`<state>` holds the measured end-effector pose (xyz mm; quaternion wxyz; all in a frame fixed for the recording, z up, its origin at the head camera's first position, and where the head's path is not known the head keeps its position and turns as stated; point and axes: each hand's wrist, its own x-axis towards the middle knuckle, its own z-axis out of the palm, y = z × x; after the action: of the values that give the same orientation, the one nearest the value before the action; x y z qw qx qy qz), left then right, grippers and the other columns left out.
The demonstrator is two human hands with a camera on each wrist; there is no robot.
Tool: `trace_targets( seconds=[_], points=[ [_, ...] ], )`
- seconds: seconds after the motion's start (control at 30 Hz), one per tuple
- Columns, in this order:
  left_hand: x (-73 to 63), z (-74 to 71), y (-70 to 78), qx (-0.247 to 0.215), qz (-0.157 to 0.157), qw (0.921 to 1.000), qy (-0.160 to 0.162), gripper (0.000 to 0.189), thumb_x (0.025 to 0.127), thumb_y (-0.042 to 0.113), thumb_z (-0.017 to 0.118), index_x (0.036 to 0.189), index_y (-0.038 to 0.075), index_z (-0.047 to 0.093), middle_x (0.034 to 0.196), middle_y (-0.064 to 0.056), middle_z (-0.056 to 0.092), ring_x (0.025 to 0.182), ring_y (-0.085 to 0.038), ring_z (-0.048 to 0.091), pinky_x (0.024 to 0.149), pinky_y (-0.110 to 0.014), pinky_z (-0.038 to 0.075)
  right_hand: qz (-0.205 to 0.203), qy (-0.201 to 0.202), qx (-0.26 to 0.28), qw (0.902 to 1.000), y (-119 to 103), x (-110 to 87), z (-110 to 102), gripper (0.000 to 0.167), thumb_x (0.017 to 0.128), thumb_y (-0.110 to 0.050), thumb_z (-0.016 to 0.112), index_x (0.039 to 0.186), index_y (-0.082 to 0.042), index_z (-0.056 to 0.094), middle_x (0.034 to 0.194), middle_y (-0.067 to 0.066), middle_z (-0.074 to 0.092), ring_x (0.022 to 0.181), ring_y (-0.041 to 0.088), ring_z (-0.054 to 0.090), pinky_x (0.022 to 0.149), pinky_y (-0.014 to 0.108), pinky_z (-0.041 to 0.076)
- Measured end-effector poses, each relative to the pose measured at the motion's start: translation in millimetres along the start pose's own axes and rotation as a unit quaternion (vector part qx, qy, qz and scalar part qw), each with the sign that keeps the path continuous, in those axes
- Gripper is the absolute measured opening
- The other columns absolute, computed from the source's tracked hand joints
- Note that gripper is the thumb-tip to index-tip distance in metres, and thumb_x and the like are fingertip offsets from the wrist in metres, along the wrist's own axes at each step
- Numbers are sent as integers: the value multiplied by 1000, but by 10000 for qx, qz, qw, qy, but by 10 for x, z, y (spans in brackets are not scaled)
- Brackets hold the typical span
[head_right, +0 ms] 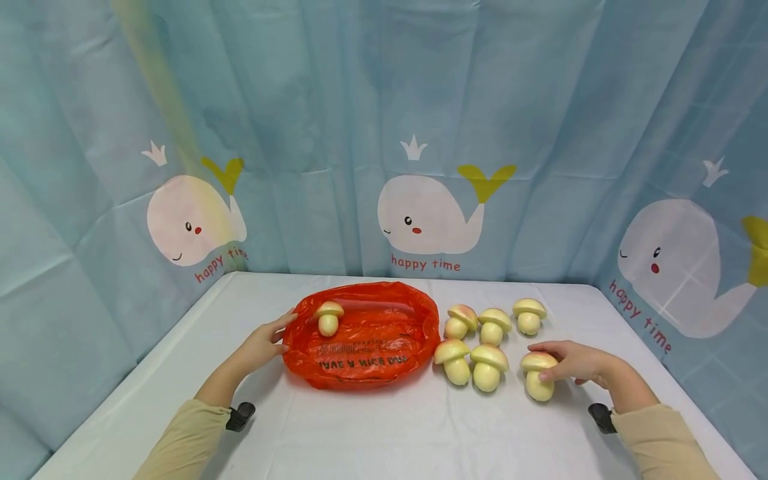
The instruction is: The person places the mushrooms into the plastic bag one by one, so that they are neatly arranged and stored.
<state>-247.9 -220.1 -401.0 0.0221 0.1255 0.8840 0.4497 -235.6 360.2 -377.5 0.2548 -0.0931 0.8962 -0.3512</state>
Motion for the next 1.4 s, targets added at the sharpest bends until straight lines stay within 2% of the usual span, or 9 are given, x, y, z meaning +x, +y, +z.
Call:
trace_targets(
  seconds=[0.2,0.43,0.7,0.9,1.0,1.1,1.2,1.3,1.4],
  points=[
    [3,5,-26,-26,-69,10000,3,68,81,-23,50,146,-8,35,156,-25,21,136,-48,29,103,-54,36,71,179,-6,9998,-20,26,13,73,89,-30,69,142,9,37,137,36,37,119,51,42,76,60,47],
    [4,2,-70,-43,-70,10000,11,68,81,-24,49,146,-9,34,156,-25,20,137,-48,28,104,-54,35,14,373,380,9986,-75,8,17,74,91,-29,66,144,10,33,142,38,32,119,45,45,79,51,51],
    [-9,-7,-64,-28,-66,10000,-8,68,81,-23,49,146,-9,33,156,-24,20,138,-47,26,105,-55,34,-386,673,927,9927,-206,-21,50,75,92,-23,64,146,12,25,139,38,32,106,25,53,78,42,53],
    [-7,-9,-56,8,-99,10000,-8,68,82,-23,49,146,-8,34,156,-24,21,136,-48,29,104,-54,36,-650,858,1234,9865,-336,6,60,69,94,-19,61,139,19,24,117,19,54,94,15,58,79,35,53],
    [-1,-8,-45,-43,-91,9999,-4,68,81,-23,49,146,-8,34,156,-24,21,137,-48,29,105,-54,35,-753,883,1542,9812,-390,22,54,69,95,-16,59,138,22,20,111,10,55,92,12,59,79,34,54],
    [11,-2,-41,-5,-66,10000,-15,68,81,-23,50,146,-8,34,156,-24,22,137,-47,29,104,-53,37,-820,916,1831,9754,-438,34,47,72,96,-16,56,141,21,14,112,6,54,93,12,59,79,35,54],
    [18,1,-35,-41,-90,10000,-10,68,81,-23,49,146,-8,35,156,-24,22,137,-46,28,104,-52,37,-998,840,2130,9683,-478,42,43,67,97,-14,53,144,15,14,112,3,53,94,13,59,80,37,55],
    [24,1,-39,-7,-112,9999,-27,68,82,-23,50,146,-8,34,156,-24,22,138,-47,28,104,-52,37,-1242,643,2522,9575,-503,56,42,47,99,-11,50,142,-7,32,112,1,55,94,15,61,81,37,56],
    [22,-3,-46,9,-170,9999,-21,68,83,-22,50,147,-7,34,156,-23,22,137,-47,28,104,-52,37,-1420,450,2939,9441,-533,75,45,34,99,-8,48,127,-27,44,113,1,55,92,18,63,81,37,56]
  ],
)
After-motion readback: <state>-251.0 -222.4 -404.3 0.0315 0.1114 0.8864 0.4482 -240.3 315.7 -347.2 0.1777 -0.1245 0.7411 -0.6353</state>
